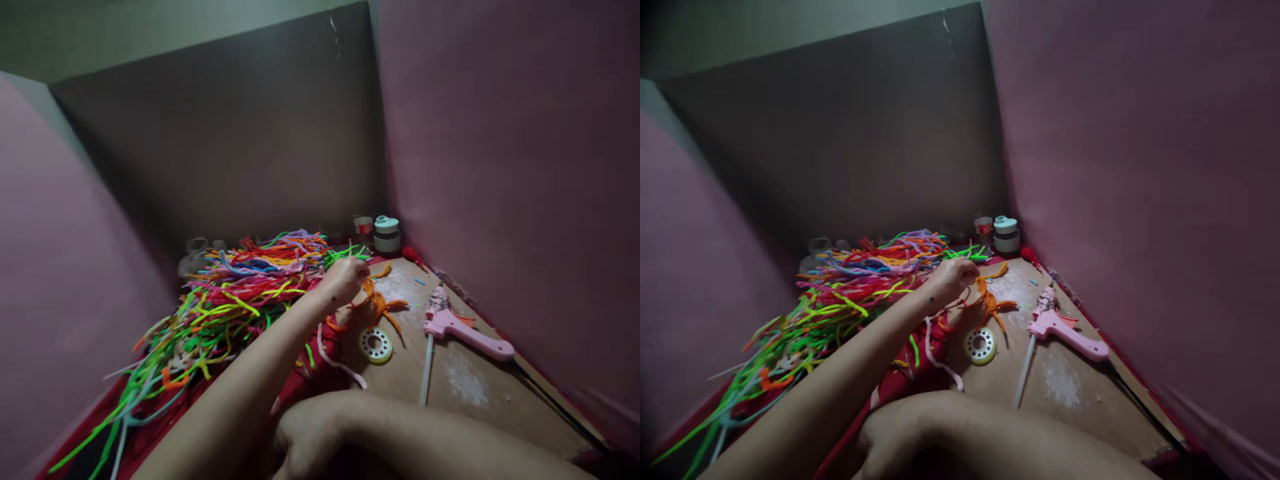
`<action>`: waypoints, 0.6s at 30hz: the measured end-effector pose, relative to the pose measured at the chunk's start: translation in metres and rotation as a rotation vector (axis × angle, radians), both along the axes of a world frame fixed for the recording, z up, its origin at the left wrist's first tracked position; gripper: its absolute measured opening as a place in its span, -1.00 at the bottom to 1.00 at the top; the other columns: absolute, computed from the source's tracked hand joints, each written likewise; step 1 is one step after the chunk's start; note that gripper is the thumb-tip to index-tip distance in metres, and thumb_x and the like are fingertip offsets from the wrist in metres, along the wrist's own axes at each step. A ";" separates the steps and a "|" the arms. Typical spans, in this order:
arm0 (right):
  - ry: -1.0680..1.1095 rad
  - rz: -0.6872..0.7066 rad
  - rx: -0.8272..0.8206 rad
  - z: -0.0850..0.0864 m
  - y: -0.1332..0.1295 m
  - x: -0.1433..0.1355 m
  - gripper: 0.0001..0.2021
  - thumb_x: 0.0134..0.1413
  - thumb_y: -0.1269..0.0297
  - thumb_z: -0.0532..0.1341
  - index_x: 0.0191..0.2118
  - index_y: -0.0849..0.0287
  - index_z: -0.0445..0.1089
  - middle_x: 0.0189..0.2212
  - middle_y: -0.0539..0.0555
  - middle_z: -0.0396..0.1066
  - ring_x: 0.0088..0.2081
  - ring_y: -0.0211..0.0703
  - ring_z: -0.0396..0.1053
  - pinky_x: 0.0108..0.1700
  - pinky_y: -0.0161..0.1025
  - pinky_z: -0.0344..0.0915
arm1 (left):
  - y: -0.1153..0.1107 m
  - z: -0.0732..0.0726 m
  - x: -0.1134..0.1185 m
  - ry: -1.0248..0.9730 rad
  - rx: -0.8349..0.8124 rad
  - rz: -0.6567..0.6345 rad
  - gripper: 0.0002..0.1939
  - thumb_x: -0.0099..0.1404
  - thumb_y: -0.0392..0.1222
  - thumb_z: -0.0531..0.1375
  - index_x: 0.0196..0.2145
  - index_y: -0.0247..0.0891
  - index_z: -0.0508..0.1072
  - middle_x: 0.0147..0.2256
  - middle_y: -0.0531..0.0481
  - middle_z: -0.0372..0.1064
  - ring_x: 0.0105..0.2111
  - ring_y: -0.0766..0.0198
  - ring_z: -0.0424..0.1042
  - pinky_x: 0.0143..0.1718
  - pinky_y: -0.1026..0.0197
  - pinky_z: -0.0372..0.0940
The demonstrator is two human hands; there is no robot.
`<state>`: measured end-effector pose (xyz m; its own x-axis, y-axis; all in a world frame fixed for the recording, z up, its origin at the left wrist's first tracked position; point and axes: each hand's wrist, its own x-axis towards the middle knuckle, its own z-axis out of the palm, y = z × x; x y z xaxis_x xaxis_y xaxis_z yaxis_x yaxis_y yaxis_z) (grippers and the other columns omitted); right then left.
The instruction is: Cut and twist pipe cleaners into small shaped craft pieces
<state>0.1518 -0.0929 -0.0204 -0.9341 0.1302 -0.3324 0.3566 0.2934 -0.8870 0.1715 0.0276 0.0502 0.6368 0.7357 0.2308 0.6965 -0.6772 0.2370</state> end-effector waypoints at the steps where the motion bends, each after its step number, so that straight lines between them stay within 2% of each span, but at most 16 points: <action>1: 0.003 0.019 -0.012 0.001 -0.001 0.001 -0.62 -0.25 -0.06 0.23 -0.34 0.12 0.36 -0.49 -0.09 0.34 -0.50 -0.31 0.30 -0.52 -0.44 0.23 | -0.012 0.003 -0.005 0.001 -0.010 -0.032 -0.75 0.15 -0.35 0.04 -0.33 -0.30 0.52 -0.31 -0.08 0.45 -0.29 0.27 0.39 -0.22 0.32 0.21; 3: -0.047 0.025 -0.004 0.004 -0.002 0.003 -0.61 -0.25 -0.09 0.22 -0.38 0.14 0.34 -0.53 -0.07 0.33 -0.52 -0.28 0.30 -0.56 -0.42 0.24 | -0.034 0.007 -0.014 0.016 -0.037 -0.088 -0.78 0.16 -0.30 0.06 -0.36 -0.25 0.52 -0.38 0.00 0.46 -0.36 0.33 0.39 -0.29 0.37 0.21; 5: -0.034 0.012 -0.009 0.009 -0.004 0.005 -0.66 -0.20 -0.03 0.21 -0.38 0.14 0.35 -0.53 -0.07 0.34 -0.51 -0.29 0.31 -0.55 -0.43 0.24 | -0.053 0.012 -0.023 0.009 -0.071 -0.145 -0.78 0.18 -0.31 0.05 -0.37 -0.27 0.51 -0.42 0.00 0.46 -0.41 0.34 0.38 -0.35 0.37 0.21; 9: -0.008 0.007 0.005 0.018 -0.007 0.008 -0.71 -0.15 0.03 0.21 -0.39 0.17 0.35 -0.55 -0.07 0.33 -0.53 -0.33 0.29 -0.57 -0.45 0.21 | -0.075 0.015 -0.047 -0.033 -0.131 -0.129 -0.77 0.18 -0.30 0.04 -0.36 -0.29 0.50 -0.45 -0.02 0.45 -0.46 0.34 0.36 -0.40 0.36 0.19; 12: -0.024 -0.003 0.001 0.021 -0.010 0.009 -0.75 -0.11 0.08 0.19 -0.41 0.19 0.35 -0.58 -0.06 0.31 -0.56 -0.35 0.25 -0.60 -0.45 0.18 | -0.081 0.010 -0.067 -0.044 -0.171 -0.094 -0.76 0.18 -0.28 0.03 -0.34 -0.29 0.50 -0.43 -0.02 0.46 -0.47 0.35 0.36 -0.42 0.37 0.18; 15: -0.015 -0.057 -0.061 0.018 -0.011 0.009 -0.76 -0.11 0.10 0.21 -0.41 0.20 0.36 -0.59 -0.08 0.30 -0.57 -0.37 0.22 -0.61 -0.47 0.14 | -0.082 0.005 -0.086 -0.044 -0.152 0.007 -0.78 0.16 -0.28 0.06 -0.35 -0.26 0.51 -0.42 -0.01 0.48 -0.46 0.34 0.38 -0.40 0.37 0.19; 18: 0.037 -0.096 -0.134 0.011 -0.011 0.010 -0.73 -0.16 0.08 0.25 -0.41 0.21 0.36 -0.60 -0.09 0.29 -0.59 -0.39 0.21 -0.63 -0.48 0.10 | -0.074 0.011 -0.106 -0.065 -0.083 0.147 -0.80 0.13 -0.25 0.09 -0.39 -0.25 0.53 -0.47 0.02 0.47 -0.47 0.34 0.38 -0.41 0.37 0.20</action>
<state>0.1618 -0.1039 -0.0092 -0.9316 0.1760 -0.3181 0.3432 0.1376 -0.9291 0.0653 -0.0460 0.0616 0.5070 0.8378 0.2025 0.7676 -0.5457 0.3362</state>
